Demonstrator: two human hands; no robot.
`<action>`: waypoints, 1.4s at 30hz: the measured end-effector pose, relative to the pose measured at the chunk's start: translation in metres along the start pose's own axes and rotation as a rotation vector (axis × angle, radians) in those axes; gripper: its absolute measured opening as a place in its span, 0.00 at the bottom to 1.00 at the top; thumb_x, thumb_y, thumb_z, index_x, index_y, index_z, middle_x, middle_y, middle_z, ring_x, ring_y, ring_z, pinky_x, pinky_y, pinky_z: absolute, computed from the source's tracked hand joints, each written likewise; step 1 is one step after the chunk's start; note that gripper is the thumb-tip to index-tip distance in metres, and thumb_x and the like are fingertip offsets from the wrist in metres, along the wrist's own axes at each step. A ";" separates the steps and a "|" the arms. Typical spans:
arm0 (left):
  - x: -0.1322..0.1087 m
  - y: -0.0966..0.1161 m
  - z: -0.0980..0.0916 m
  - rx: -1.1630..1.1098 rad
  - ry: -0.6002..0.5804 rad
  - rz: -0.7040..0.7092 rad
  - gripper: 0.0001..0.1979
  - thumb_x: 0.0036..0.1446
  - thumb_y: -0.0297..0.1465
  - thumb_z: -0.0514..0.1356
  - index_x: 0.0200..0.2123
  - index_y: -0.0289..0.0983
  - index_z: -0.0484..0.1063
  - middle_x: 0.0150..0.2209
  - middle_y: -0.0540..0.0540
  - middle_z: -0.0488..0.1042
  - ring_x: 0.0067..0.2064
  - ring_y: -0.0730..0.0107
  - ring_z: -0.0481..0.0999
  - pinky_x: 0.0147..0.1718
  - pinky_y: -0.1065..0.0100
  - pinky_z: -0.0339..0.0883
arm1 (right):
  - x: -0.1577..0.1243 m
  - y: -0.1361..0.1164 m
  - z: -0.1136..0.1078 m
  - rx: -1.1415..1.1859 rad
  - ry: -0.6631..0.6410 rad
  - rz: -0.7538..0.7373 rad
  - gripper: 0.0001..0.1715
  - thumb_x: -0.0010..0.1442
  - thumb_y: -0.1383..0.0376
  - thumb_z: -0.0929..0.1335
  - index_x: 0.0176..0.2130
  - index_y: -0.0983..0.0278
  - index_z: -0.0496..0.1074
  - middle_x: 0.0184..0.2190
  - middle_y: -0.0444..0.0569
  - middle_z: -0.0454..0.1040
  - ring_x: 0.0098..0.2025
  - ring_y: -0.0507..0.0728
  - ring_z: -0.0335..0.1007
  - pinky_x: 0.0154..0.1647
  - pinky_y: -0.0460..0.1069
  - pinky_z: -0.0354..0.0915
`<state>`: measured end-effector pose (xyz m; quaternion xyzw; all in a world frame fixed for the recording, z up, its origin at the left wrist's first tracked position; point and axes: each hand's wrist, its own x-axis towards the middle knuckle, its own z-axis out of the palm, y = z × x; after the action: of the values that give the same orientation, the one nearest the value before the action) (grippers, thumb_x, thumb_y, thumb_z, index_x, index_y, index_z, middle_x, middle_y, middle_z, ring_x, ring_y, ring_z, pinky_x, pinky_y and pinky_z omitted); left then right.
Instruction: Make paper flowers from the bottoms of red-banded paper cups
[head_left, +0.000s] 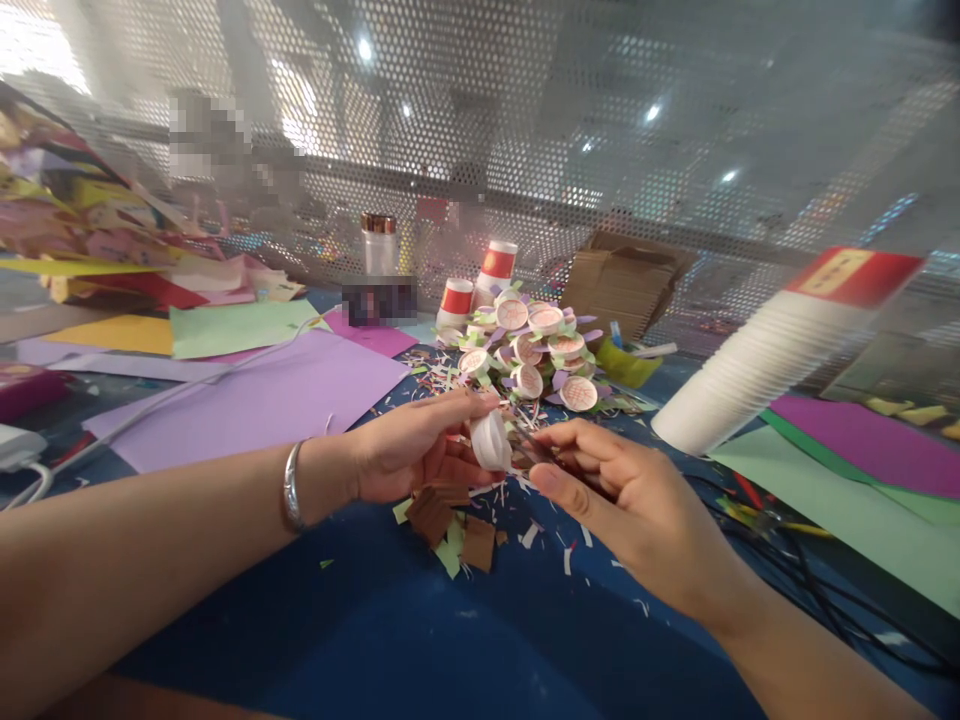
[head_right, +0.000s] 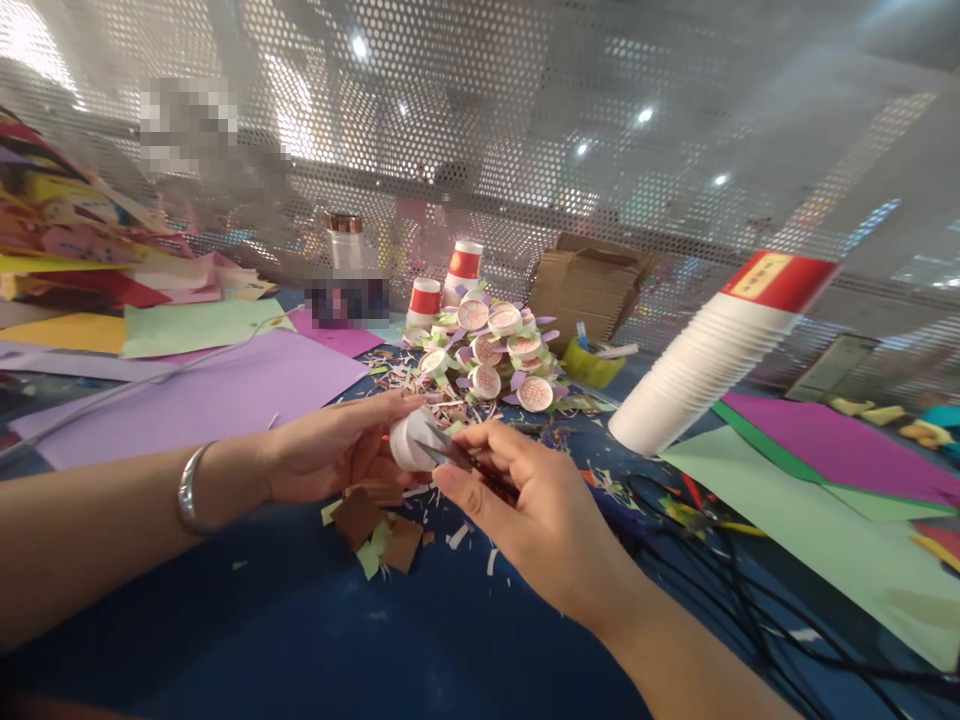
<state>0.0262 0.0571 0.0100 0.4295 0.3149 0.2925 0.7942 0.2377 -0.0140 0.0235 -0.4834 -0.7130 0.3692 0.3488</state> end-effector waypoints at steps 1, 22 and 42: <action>0.000 0.000 0.000 0.007 0.028 0.035 0.11 0.65 0.38 0.62 0.41 0.35 0.73 0.36 0.45 0.80 0.32 0.71 0.82 0.33 0.71 0.78 | 0.000 0.000 0.000 -0.020 -0.018 0.005 0.16 0.67 0.51 0.70 0.46 0.59 0.73 0.37 0.46 0.81 0.38 0.55 0.75 0.36 0.47 0.68; -0.004 -0.003 0.005 0.243 0.095 0.185 0.14 0.65 0.40 0.62 0.31 0.36 0.71 0.26 0.51 0.75 0.26 0.75 0.75 0.25 0.73 0.71 | 0.000 0.002 0.003 -0.340 -0.068 -0.001 0.12 0.67 0.54 0.68 0.39 0.58 0.74 0.27 0.40 0.74 0.27 0.52 0.65 0.29 0.47 0.62; -0.004 -0.003 0.008 0.247 0.112 0.145 0.13 0.66 0.37 0.61 0.30 0.36 0.70 0.25 0.51 0.75 0.25 0.74 0.77 0.26 0.73 0.74 | -0.002 0.001 0.003 -0.462 -0.052 -0.068 0.12 0.68 0.57 0.67 0.35 0.59 0.74 0.23 0.38 0.68 0.24 0.51 0.59 0.25 0.47 0.56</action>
<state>0.0300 0.0492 0.0120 0.5286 0.3605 0.3319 0.6932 0.2358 -0.0162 0.0209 -0.5162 -0.8032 0.1967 0.2228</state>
